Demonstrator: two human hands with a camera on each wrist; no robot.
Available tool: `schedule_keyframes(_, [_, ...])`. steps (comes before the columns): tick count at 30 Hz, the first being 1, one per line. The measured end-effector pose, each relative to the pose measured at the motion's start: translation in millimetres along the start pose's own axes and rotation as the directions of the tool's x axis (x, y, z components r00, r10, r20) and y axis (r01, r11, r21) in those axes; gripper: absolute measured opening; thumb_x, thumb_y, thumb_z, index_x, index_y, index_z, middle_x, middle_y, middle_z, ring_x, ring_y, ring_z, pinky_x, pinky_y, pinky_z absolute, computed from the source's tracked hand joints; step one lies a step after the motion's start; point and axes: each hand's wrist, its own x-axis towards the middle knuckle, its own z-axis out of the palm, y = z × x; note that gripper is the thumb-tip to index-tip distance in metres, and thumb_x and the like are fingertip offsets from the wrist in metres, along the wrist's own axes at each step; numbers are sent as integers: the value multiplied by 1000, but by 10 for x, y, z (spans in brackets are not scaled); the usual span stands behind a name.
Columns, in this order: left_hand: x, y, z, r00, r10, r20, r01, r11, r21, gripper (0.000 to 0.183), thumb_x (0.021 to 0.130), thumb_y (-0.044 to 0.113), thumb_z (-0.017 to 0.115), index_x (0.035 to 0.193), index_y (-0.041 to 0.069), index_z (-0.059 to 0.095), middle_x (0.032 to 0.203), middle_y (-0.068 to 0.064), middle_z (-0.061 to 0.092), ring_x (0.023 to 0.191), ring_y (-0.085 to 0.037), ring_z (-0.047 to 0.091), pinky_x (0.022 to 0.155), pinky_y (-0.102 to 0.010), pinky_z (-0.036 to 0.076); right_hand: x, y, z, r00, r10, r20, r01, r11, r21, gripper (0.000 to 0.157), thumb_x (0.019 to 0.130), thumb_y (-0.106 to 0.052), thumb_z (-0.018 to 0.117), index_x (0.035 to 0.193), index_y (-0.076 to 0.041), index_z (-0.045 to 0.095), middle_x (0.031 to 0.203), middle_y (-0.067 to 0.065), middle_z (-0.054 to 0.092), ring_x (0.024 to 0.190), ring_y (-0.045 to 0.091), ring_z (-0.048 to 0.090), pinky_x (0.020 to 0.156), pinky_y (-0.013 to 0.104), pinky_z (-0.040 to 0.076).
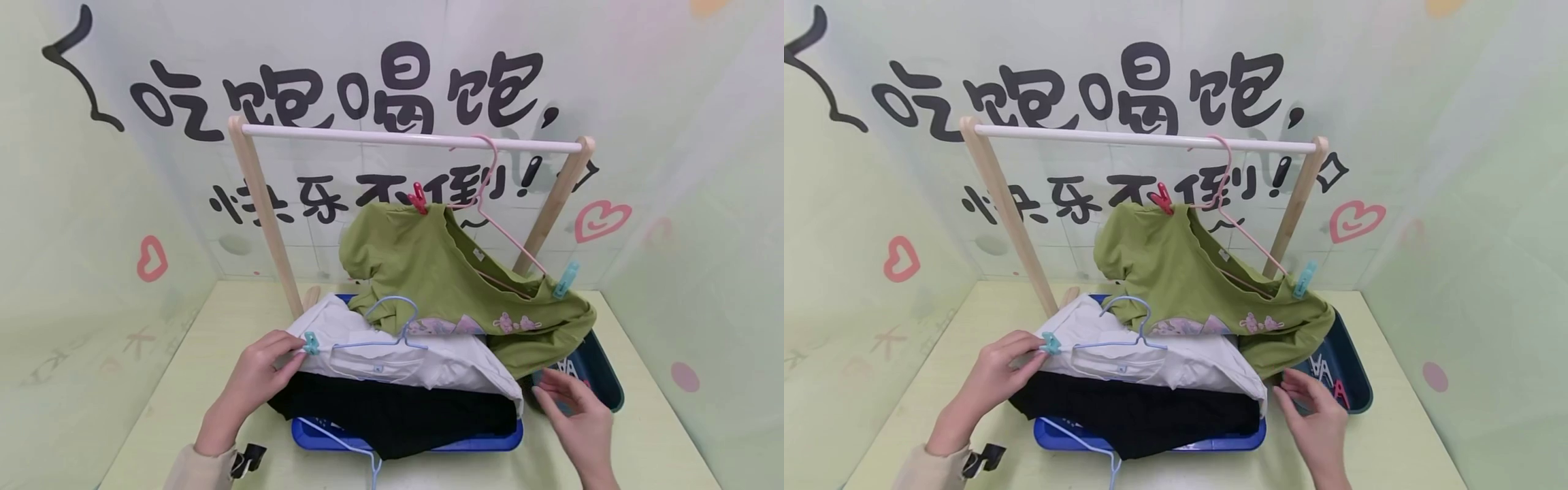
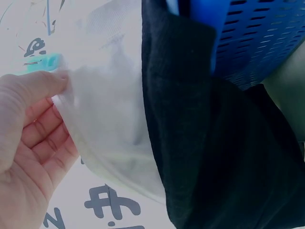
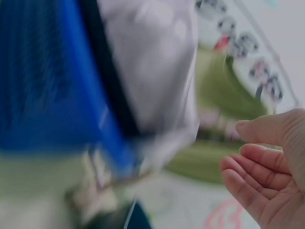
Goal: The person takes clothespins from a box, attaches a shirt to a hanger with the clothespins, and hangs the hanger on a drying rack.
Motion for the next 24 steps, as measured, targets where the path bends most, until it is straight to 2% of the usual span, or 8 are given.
schedule_keyframes(2, [3, 6, -6, 1000, -2, 2, 2, 1000, 4, 30, 54, -14, 76, 80, -1, 68, 79, -4, 64, 69, -15, 59, 65, -19, 50, -9, 151, -79, 999, 30, -38, -32, 998, -52, 34, 63, 20, 73, 95, 9, 66, 82, 13, 68, 71, -10, 58, 64, 6, 47])
schedule_keyframes(5, [6, 14, -13, 1000, -6, 5, 6, 1000, 7, 30, 54, -14, 76, 80, -1, 68, 78, -5, 64, 69, -15, 59, 65, -19, 50, 19, 359, -182, 996, 75, -56, -86, 971, -224, 29, 65, 15, 75, 93, 10, 66, 80, 17, 67, 66, -9, 56, 60, 2, 43])
schedule_keyframes(7, [5, 17, -15, 1000, -8, 8, 8, 1000, 5, 30, 54, -14, 76, 80, -1, 68, 78, -5, 64, 69, -15, 59, 65, -18, 50, 60, 431, -242, 987, 158, -34, -160, 914, -373, 25, 68, 11, 75, 91, 11, 65, 77, 21, 65, 63, 2, 59, 56, 5, 43])
schedule_keyframes(10, [1, 17, -16, 1000, -8, 8, 8, 1000, 1, 30, 54, -14, 76, 80, -1, 68, 78, -5, 64, 69, -15, 59, 65, -18, 50, 112, 581, -315, 965, 261, 31, -208, 830, -518, 24, 73, 6, 73, 93, 14, 63, 77, 23, 63, 63, 25, 61, 54, 22, 49])
schedule_keyframes(13, [-5, 11, -13, 1000, -4, 6, 4, 1000, -4, 29, 55, -13, 75, 80, -1, 68, 78, -5, 64, 69, -15, 59, 65, -18, 50, 159, 733, -362, 930, 357, 93, -229, 757, -612, 24, 76, 3, 67, 94, 17, 59, 75, 26, 60, 65, 36, 58, 55, 44, 48])
schedule_keyframes(17, [-12, -1, 3, 1000, 2, 0, -2, 1000, -22, 24, 60, -11, 74, 81, -1, 68, 79, -6, 64, 70, -16, 59, 66, -19, 50, 211, 889, -387, 854, 493, 165, -249, 668, -702, 17, 78, 0, 60, 69, 9, 48, 58, 16, 46, 53, 29, 48, 45, 42, 39])
schedule_keyframes(20, [-17, -5, 11, 1000, 4, -4, -4, 1000, -27, 23, 61, -11, 73, 81, -1, 68, 79, -5, 64, 70, -16, 59, 66, -19, 50, 259, 948, -383, 804, 550, 228, -232, 641, -731, 30, 77, 2, 54, 56, -8, 35, 52, 3, 34, 46, 21, 39, 39, 34, 32])
schedule_keyframes(24, [-20, -2, 8, 1000, 6, -6, -7, 1000, -16, 28, 56, -13, 75, 80, -1, 68, 78, -5, 64, 69, -16, 59, 65, -19, 50, 326, 1001, -364, 772, 562, 298, -173, 636, -752, 27, 75, 5, 49, 54, -8, 38, 50, 4, 40, 45, 20, 41, 38, 36, 36])
